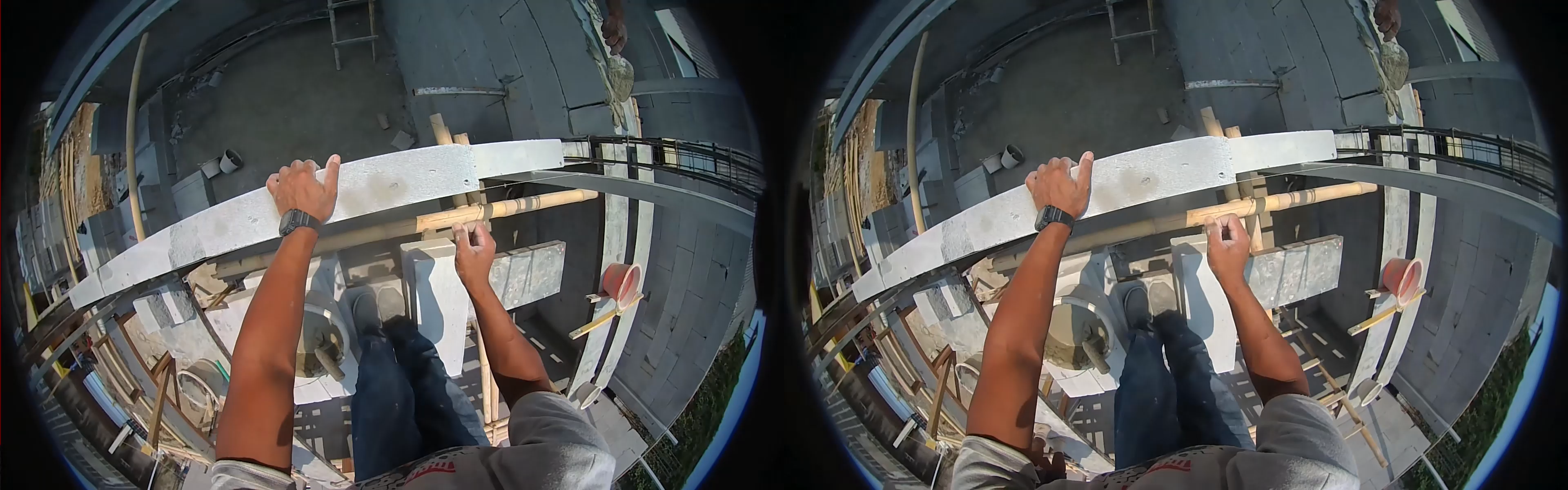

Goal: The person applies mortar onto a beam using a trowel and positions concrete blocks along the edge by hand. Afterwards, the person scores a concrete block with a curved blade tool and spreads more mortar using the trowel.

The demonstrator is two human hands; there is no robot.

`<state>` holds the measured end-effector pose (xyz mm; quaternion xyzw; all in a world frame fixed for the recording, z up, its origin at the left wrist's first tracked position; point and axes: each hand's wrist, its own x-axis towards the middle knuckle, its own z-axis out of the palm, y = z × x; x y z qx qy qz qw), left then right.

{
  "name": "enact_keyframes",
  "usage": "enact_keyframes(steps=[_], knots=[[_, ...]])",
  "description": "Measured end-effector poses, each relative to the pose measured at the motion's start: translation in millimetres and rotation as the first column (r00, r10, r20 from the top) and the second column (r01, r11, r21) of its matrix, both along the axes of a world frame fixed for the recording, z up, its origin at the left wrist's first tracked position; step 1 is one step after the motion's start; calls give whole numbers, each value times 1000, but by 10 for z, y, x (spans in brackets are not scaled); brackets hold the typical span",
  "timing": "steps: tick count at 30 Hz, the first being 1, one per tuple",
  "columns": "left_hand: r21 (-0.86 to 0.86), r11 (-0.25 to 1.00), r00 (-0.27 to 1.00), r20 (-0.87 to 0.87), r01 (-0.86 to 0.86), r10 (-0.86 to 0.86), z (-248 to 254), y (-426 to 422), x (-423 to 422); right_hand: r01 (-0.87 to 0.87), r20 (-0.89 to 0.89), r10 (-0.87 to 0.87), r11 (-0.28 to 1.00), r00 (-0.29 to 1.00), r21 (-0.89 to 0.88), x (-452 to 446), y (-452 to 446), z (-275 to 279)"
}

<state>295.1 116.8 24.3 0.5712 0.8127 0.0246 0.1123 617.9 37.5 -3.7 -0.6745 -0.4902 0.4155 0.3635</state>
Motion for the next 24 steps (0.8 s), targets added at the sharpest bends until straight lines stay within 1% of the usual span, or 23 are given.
enact_keyframes(steps=[1,2,4,5,7,8,11,12,14,16,18,21,24], knots=[[-10,1000,1000,-5,-4,4,10,-2,-9,-88,118,64,974,991,207,-223,248,247],[-20,1000,1000,-5,-3,3,20,6,-2,-189,248,94,900,964,392,-401,511,427],[-47,999,1000,13,1,0,64,18,2,-340,424,118,799,898,496,-737,965,628],[-31,999,1000,12,-8,8,60,19,-7,-381,512,76,763,856,523,-909,1154,623],[-1,1000,1000,25,-4,4,28,-2,-25,-456,620,11,689,785,564,-1209,1453,446],[19,1000,1000,21,1,-1,-3,-1,-22,-508,698,35,711,716,486,-1280,1563,245],[58,998,1000,24,2,-3,-64,-4,-25,-518,847,-42,775,531,363,-1457,1583,69],[57,998,999,34,0,-2,-41,-12,-34,-511,849,50,817,526,268,-1452,1547,50],[80,997,998,55,-8,3,-12,-5,-47,-504,826,222,859,518,86,-1437,1574,81],[117,993,998,67,-6,-2,-49,-24,-65,-475,798,274,880,536,16,-1480,1614,178],[118,993,996,85,-5,-5,-70,-34,-72,-440,770,331,895,546,-73,-1506,1601,263],[128,992,995,99,-7,-6,-55,-26,-80,-428,742,362,897,564,-112,-1513,1601,263],[126,992,995,101,-3,-9,-36,-43,-64,-429,755,355,897,551,-109,-1496,1603,200]])
